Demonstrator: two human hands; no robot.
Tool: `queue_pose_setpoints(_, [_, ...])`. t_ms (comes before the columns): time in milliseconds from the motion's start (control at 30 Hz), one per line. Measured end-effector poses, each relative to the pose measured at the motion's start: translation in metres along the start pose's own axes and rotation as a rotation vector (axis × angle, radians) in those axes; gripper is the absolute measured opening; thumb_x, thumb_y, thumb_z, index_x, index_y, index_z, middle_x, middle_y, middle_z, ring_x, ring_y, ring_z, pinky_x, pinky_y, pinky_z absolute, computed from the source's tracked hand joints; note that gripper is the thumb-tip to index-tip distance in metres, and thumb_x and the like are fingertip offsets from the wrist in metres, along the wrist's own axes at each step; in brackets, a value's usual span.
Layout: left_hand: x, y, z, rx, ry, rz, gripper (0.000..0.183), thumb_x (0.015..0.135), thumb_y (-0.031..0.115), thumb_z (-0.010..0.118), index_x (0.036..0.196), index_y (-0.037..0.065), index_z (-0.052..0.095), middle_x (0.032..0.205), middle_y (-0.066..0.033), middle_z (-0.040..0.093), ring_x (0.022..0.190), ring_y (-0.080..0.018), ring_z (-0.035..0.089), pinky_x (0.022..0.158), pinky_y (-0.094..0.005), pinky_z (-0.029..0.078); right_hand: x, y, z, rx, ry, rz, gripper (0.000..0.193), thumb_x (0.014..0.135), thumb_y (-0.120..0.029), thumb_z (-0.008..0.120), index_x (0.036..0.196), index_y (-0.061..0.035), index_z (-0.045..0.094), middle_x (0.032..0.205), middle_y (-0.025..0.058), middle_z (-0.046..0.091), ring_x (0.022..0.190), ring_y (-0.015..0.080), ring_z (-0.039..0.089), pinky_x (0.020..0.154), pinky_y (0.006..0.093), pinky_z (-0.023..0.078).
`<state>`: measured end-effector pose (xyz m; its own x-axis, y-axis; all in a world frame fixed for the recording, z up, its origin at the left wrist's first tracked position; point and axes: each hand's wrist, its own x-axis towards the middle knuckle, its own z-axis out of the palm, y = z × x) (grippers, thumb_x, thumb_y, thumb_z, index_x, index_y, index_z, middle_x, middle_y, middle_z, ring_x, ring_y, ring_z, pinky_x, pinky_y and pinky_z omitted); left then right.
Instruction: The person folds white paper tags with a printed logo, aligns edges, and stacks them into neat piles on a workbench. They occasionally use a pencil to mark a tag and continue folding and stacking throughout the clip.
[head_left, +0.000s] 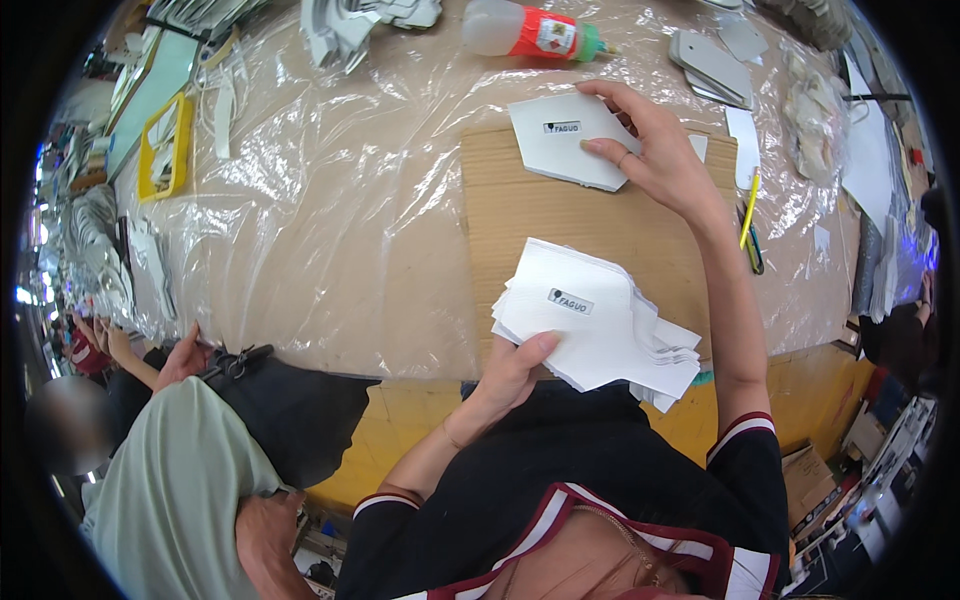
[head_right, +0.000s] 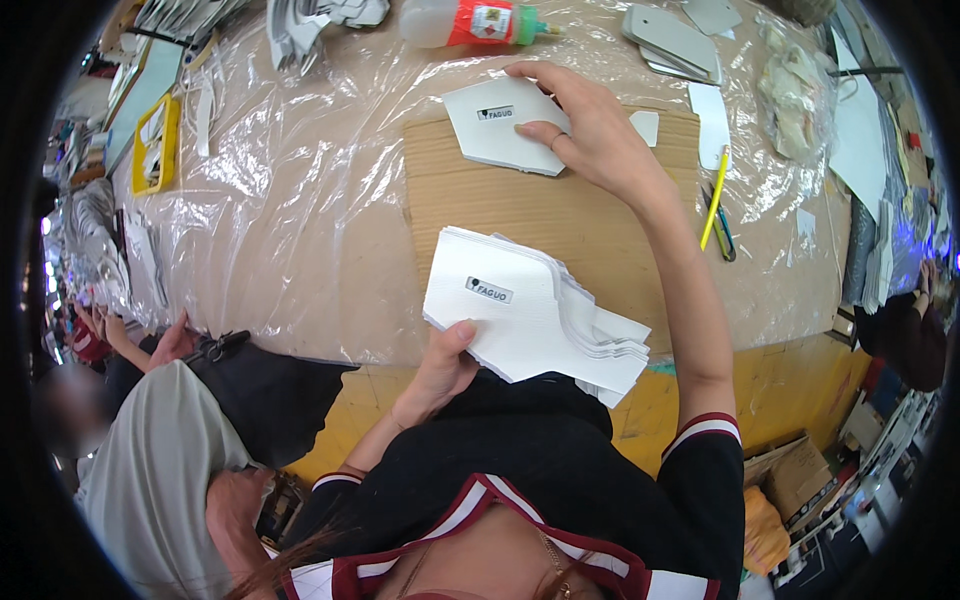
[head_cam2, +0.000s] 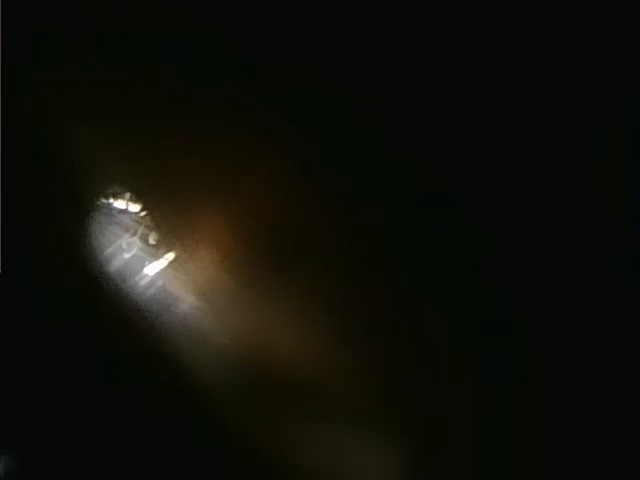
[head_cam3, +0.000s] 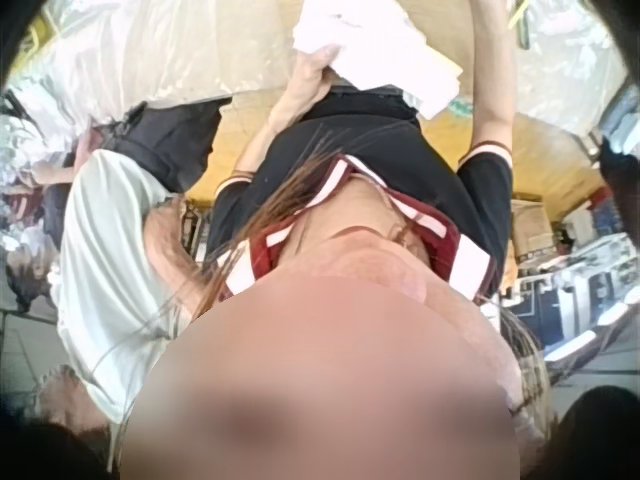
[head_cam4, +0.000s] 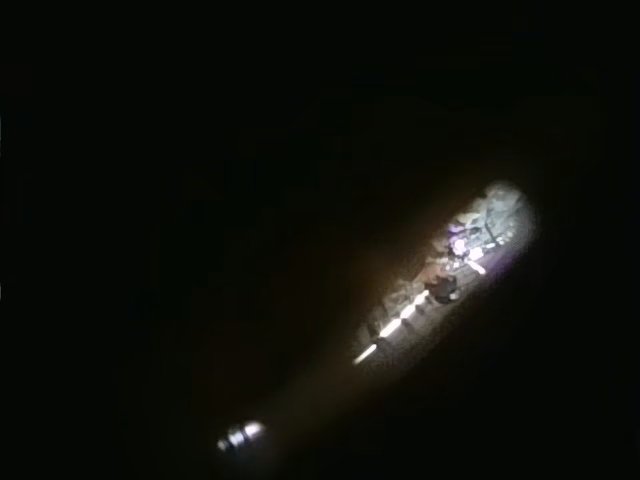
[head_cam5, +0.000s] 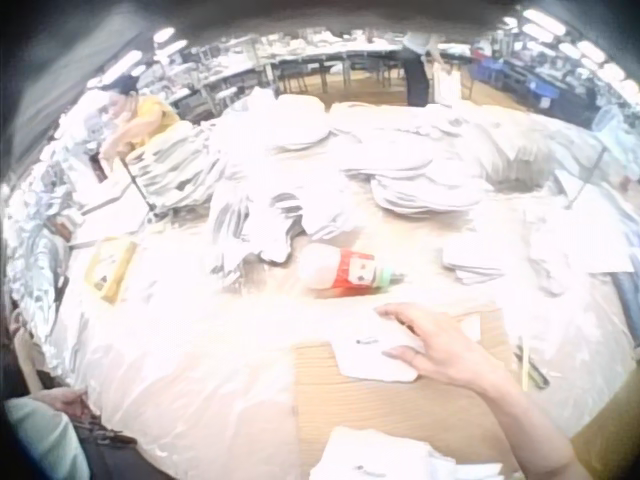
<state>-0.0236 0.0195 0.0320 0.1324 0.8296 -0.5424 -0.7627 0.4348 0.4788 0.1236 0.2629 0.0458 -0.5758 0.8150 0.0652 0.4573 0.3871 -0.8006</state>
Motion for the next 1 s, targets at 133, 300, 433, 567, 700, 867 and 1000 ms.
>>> queue_pose_setpoints(133, [-0.001,0.001,0.000,-0.005,-0.026,0.017,0.074,0.086,0.021,0.071,0.145,0.000,0.031,0.134,-0.0135,0.050,0.123,-0.0224,0.052,0.102,-0.0378,0.045,0.013,-0.011,0.014,0.101,-0.005,0.014,0.052,0.084,-0.013,0.073,0.132,-0.0100,0.054,0.114,0.0124,0.065,0.103,0.0248,0.061,0.093,0.0357,0.048])
queue_pose_setpoints(300, [-0.003,-0.001,0.001,-0.002,0.001,0.053,0.073,0.086,0.021,0.070,0.144,0.000,0.031,0.133,-0.0130,0.051,0.122,-0.0216,0.053,0.102,-0.0374,0.045,0.042,-0.026,0.039,-0.054,0.104,-0.155,0.053,0.082,-0.019,0.075,0.130,-0.0090,0.056,0.104,0.0100,0.066,0.094,0.0224,0.061,0.088,0.0350,0.049])
queue_pose_setpoints(433, [-0.004,0.001,0.000,-0.058,0.057,0.049,0.069,0.088,0.021,0.069,0.142,0.000,0.033,0.131,-0.0120,0.052,0.120,-0.0206,0.053,0.101,-0.0362,0.046,0.019,-0.043,0.020,-0.092,0.112,-0.234,0.043,0.080,-0.024,0.077,0.118,-0.0070,0.065,0.097,0.0082,0.065,0.086,0.0208,0.059,0.081,0.0337,0.048])
queue_pose_setpoints(567, [0.001,0.003,0.001,-0.061,0.086,0.134,0.068,0.088,0.022,0.069,0.142,0.001,0.033,0.131,-0.0121,0.051,0.121,-0.0206,0.053,0.102,-0.0368,0.045,-0.047,-0.073,-0.009,-0.070,-0.202,0.008,0.048,0.075,-0.026,0.081,0.115,-0.0040,0.066,0.096,0.0092,0.063,0.084,0.0209,0.059,0.077,0.0329,0.049])
queue_pose_setpoints(700, [0.006,0.005,0.004,-0.067,0.028,0.153,0.070,0.088,0.024,0.072,0.142,0.002,0.033,0.132,-0.0121,0.051,0.122,-0.0206,0.053,0.102,-0.0373,0.045,-0.096,-0.094,0.004,-0.128,-0.088,0.087,0.056,0.071,-0.026,0.084,0.117,-0.0006,0.064,0.100,0.0106,0.061,0.085,0.0228,0.060,0.077,0.0324,0.050])
queue_pose_setpoints(867, [0.007,-0.001,0.011,-0.092,0.009,0.104,0.077,0.084,0.026,0.077,0.142,0.002,0.033,0.133,-0.0117,0.051,0.122,-0.0211,0.052,0.102,-0.0372,0.045,-0.117,-0.099,0.022,-0.126,0.157,0.125,0.057,0.072,-0.022,0.084,0.120,-0.0007,0.063,0.109,0.0133,0.062,0.094,0.0256,0.062,0.079,0.0334,0.051])
queue_pose_setpoints(1000, [0.005,-0.006,0.013,0.002,0.050,0.073,0.087,0.079,0.037,0.080,0.144,0.005,0.032,0.136,-0.0098,0.048,0.126,-0.0222,0.049,0.106,-0.0393,0.041,-0.128,-0.095,0.025,-0.116,0.224,0.113,0.048,0.076,-0.016,0.082,0.117,-0.0007,0.062,0.110,0.0139,0.062,0.097,0.0260,0.062,0.081,0.0329,0.051])
